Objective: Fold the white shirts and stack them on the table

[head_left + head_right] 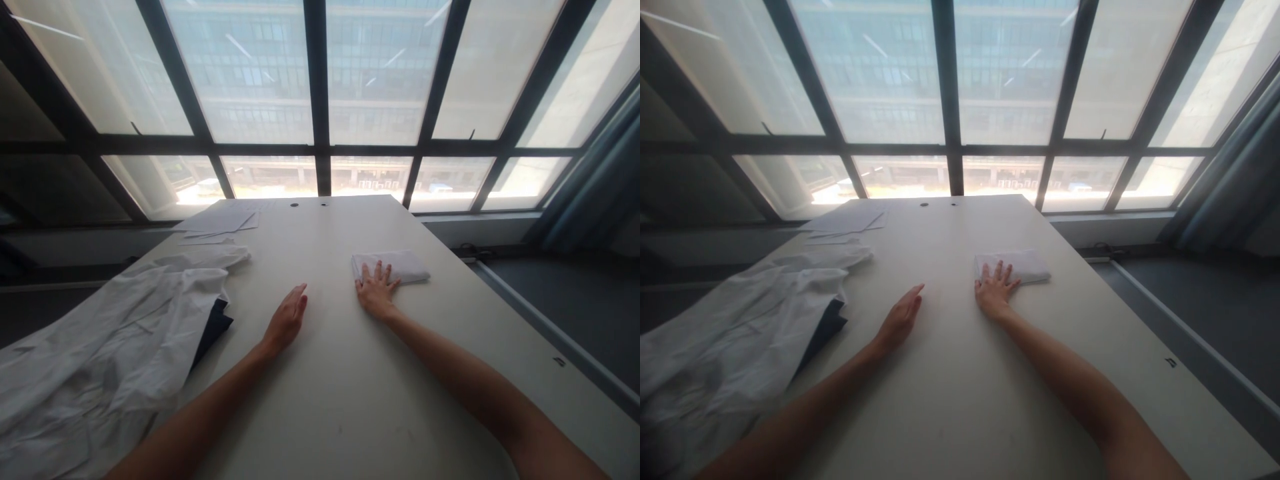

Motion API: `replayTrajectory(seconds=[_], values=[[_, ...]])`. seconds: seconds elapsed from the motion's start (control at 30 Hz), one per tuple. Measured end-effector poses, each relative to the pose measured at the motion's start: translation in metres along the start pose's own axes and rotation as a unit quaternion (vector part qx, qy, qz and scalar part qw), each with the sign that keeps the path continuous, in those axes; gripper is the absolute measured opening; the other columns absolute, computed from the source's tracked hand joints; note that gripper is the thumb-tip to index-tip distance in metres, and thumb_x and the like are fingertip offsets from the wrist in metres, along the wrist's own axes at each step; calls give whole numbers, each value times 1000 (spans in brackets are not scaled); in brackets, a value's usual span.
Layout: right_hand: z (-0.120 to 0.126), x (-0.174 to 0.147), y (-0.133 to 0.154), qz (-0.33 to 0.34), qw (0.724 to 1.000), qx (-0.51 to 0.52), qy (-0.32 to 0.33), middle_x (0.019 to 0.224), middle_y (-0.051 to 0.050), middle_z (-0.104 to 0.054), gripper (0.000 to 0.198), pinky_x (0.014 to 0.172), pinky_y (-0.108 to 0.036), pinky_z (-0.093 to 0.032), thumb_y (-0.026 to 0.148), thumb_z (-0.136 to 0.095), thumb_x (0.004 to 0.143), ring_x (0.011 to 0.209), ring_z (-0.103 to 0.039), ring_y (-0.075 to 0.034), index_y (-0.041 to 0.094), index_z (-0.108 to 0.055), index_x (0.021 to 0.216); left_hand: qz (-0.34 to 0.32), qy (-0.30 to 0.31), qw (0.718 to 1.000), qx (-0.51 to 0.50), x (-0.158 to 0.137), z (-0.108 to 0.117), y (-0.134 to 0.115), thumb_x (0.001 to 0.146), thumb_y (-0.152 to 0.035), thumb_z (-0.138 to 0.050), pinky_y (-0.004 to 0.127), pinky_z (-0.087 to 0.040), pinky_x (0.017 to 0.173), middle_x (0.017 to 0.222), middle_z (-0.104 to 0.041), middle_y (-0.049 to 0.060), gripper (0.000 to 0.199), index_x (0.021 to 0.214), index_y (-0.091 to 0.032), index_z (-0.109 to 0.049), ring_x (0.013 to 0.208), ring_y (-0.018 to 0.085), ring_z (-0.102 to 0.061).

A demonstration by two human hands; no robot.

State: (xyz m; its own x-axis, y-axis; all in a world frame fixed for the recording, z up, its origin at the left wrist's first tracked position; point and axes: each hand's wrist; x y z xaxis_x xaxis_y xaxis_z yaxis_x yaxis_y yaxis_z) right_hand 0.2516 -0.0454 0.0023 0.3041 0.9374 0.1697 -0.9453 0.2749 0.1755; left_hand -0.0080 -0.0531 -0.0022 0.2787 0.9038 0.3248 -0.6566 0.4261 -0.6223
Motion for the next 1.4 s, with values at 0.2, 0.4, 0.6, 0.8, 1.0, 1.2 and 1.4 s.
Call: replayTrajectory(seconds=[0.2, 0.4, 0.6, 0.8, 1.0, 1.2, 1.4], values=[[-4, 30, -19, -16, 1000, -5, -13, 167, -21, -14, 64, 106, -79, -10, 50, -34, 100, 151, -4, -47, 25, -31, 159, -3, 1, 1000, 15, -1, 0, 0, 103, -58, -24, 46, -30, 122, 150, -53, 13, 67, 144, -14, -53, 144, 26, -43], [-12, 75, -47, -38, 999, -11, -4, 167, -21, -14, 64, 108, -77, -9, 51, -30, 100, 151, -3, -44, 25, -30, 159, 2, 17, 1000, 24, -2, -1, 2, 103, -57, -24, 45, -28, 123, 152, -50, 13, 67, 147, -13, -49, 146, 25, -39], [-15, 124, -72, -56, 998, -16, 13, 168, -18, -11, 66, 109, -76, -9, 52, -29, 100, 152, -2, -43, 27, -26, 160, 1, 23, 999, 39, -3, -2, 6, 103, -55, -27, 46, -28, 123, 153, -49, 13, 65, 148, -12, -48, 147, 26, -38], [-18, 165, -94, -65, 998, -7, 16, 168, -18, -9, 66, 110, -75, -7, 53, -27, 100, 152, 1, -42, 27, -26, 160, 10, 26, 999, 46, -5, -2, 8, 103, -55, -28, 46, -29, 122, 153, -49, 10, 62, 149, -17, -48, 146, 25, -39], [-23, 181, -102, -68, 998, -3, 4, 167, -18, -12, 66, 111, -74, -7, 53, -26, 100, 152, -1, -42, 25, -29, 160, 11, 51, 997, 57, -6, -1, 6, 104, -54, -27, 46, -28, 123, 154, -47, 10, 63, 151, -16, -46, 148, 25, -36], [-26, 171, -103, -34, 998, -9, -54, 163, -19, -26, 60, 117, -60, -12, 47, -23, 103, 151, -12, -35, 18, -43, 152, -4, 70, 995, 73, -6, -2, 2, 104, -53, -28, 47, -26, 123, 151, -52, 10, 60, 147, -18, -51, 147, 25, -37], [-24, 150, -93, 13, 998, 14, -54, 163, -19, -28, 60, 119, -46, -17, 41, -34, 99, 151, -18, -30, 14, -40, 153, -13, 72, 994, 75, -5, -1, -2, 104, -52, -29, 46, -26, 123, 149, -54, 11, 58, 144, -18, -54, 146, 24, -39]])
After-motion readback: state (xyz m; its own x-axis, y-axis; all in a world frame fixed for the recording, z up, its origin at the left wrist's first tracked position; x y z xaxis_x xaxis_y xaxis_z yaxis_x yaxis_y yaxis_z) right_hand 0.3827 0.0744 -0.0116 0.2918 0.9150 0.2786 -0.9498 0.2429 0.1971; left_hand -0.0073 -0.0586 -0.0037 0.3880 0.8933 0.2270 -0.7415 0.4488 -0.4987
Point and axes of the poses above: each hand's wrist, its own x-axis towards the middle knuckle, its own z-axis out of the back of the hand, y = z × x
